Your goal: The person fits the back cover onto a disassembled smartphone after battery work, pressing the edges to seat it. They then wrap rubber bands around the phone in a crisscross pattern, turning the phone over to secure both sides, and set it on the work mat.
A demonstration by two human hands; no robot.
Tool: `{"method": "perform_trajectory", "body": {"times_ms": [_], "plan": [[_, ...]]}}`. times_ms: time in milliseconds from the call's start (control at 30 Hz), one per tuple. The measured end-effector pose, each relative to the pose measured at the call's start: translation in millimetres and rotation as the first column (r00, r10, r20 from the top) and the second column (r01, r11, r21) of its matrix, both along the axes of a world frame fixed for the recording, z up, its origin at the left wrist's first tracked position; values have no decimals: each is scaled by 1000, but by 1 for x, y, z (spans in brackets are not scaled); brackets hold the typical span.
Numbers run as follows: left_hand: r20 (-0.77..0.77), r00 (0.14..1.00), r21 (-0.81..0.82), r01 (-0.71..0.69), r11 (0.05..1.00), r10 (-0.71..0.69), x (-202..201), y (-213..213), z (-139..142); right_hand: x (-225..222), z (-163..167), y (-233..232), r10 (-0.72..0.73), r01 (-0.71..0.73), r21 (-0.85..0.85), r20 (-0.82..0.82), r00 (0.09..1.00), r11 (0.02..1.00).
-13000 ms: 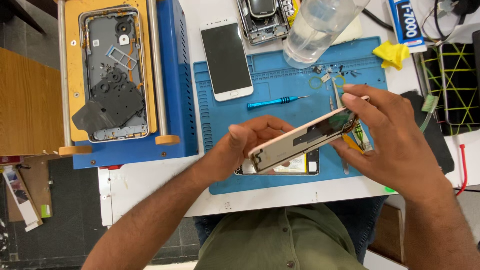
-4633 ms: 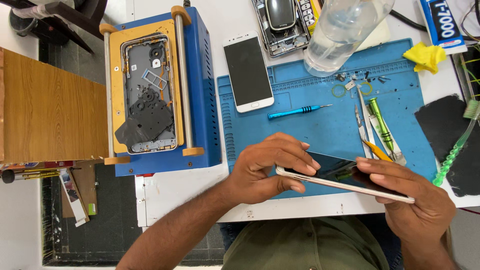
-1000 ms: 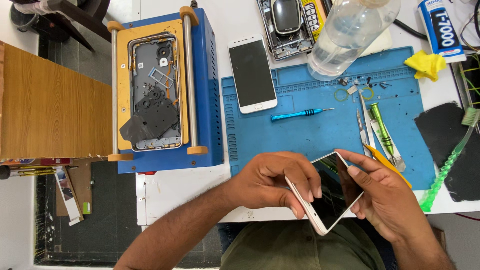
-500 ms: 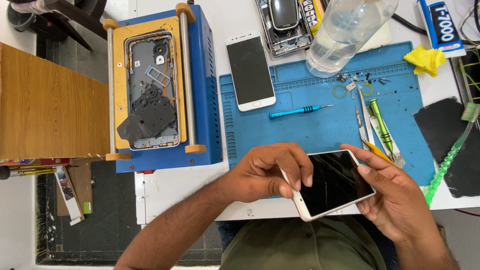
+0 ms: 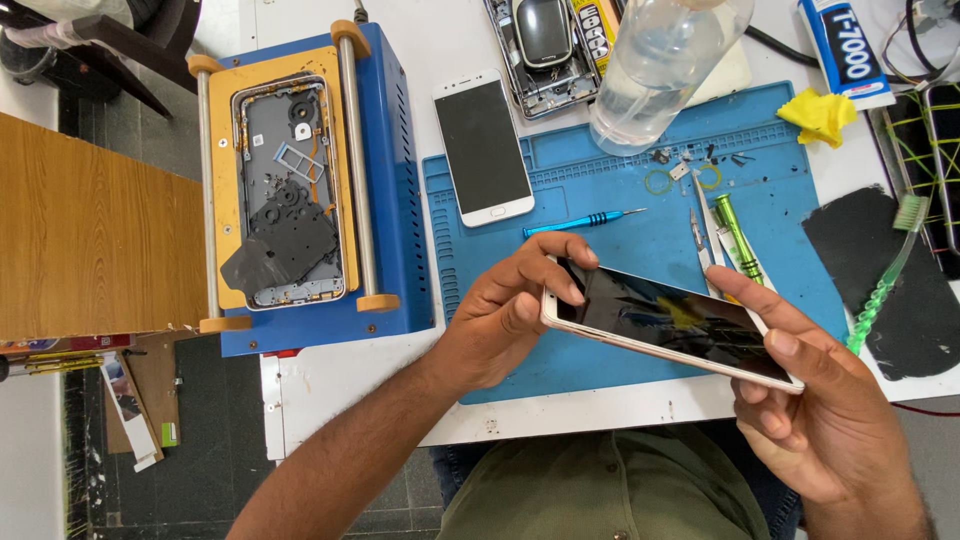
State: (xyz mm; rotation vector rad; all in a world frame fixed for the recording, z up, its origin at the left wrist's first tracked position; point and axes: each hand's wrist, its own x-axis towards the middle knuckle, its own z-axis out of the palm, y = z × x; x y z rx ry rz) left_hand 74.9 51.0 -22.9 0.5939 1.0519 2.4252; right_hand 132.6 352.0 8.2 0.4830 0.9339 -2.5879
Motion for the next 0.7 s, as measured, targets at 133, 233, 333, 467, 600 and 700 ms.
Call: {"method": "perform_trajectory", "body": {"times_ms": [133, 233, 333, 467, 600, 700], "plan": [[-85, 996, -40, -25, 999, 22, 1, 0, -2, 1, -4, 2, 23, -27, -92, -41, 999, 995], [-85, 996, -27, -22, 999, 20, 2, 0, -4, 2, -5, 1, 13, -14, -68, -23, 1000, 998], [-21, 1000, -15, -14, 1000, 14, 0, 1, -5, 2, -4, 0, -17, 17, -8, -37, 999, 1000], [-142, 986, -68, -94, 993, 84, 0, 3, -6, 4, -12, 0, -7, 7, 42, -15, 1000, 999], [-207, 953, -168, -258, 951, 221, 4, 5, -8, 18, -30, -7, 210, -211, -6, -68, 975, 978], [-168, 940, -213, -330, 920, 298, 5, 5, -9, 32, -38, -17, 441, -421, 321, 11, 897, 848]]}}
